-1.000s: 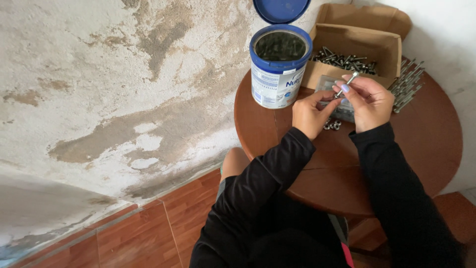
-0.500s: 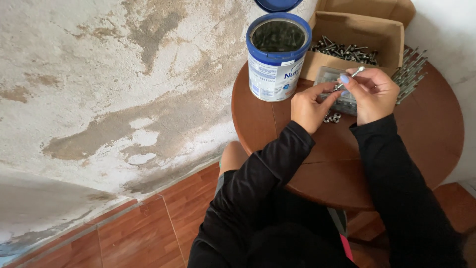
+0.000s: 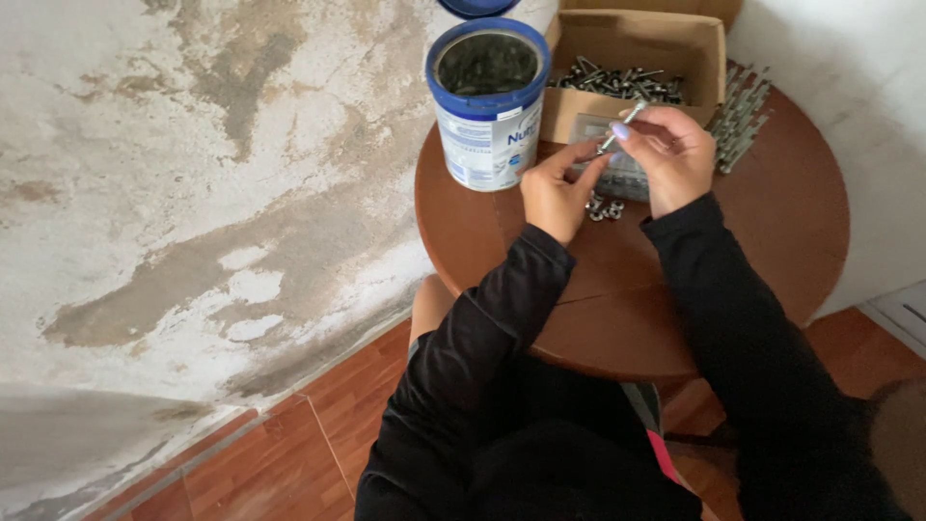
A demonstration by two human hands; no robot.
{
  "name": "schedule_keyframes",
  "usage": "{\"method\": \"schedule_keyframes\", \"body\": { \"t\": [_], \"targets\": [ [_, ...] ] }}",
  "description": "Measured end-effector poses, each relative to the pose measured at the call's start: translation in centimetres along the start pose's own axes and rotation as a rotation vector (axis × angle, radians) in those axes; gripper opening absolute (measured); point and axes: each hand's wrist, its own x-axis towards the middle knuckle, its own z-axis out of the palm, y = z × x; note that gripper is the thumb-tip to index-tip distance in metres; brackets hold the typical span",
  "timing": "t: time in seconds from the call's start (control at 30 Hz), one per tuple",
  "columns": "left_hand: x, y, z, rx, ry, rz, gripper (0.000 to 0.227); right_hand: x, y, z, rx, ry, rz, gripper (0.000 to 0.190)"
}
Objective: Assembling small bolts and nuts by hand at a table
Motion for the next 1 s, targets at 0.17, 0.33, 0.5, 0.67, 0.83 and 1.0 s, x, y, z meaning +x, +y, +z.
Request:
{"method": "schedule_keyframes", "body": {
  "t": [0.17,0.33,0.5,0.67,0.83,1.0],
  "targets": [
    [-0.1,-0.5,-0.1,0.007,0.026,-0.004,0.021,-0.6,-0.5,0.6,0.071,0.052,0.068,0.034],
    [0.0,-0.2,0.0,0.022,0.033,0.015,0.023,-0.9,-2.1,0.9,0.092,0.034,0.049,0.030],
    [0.0,-0.3,-0.4,-0.016,0.015,-0.029,0.019,-1.7,-5.6,2.6,0.106,-0.072,0.020,0.043],
    [0.2,-0.8,-0.2,-0.016,0.012,-0.052,0.019,-1.7,-6.1,2.9,0.150,-0.051,0.062,0.046],
    [0.1,-1.1,-0.1,-0.009,0.006,-0.034,0.019,-0.9,-2.4,1.3,0.151,0.028,0.059,0.042],
    [0.1,-0.6,-0.2,0.042,0.020,0.007,0.017,-1.2,-2.5,1.7,0.117,0.062,0.034,0.039]
  ]
}}
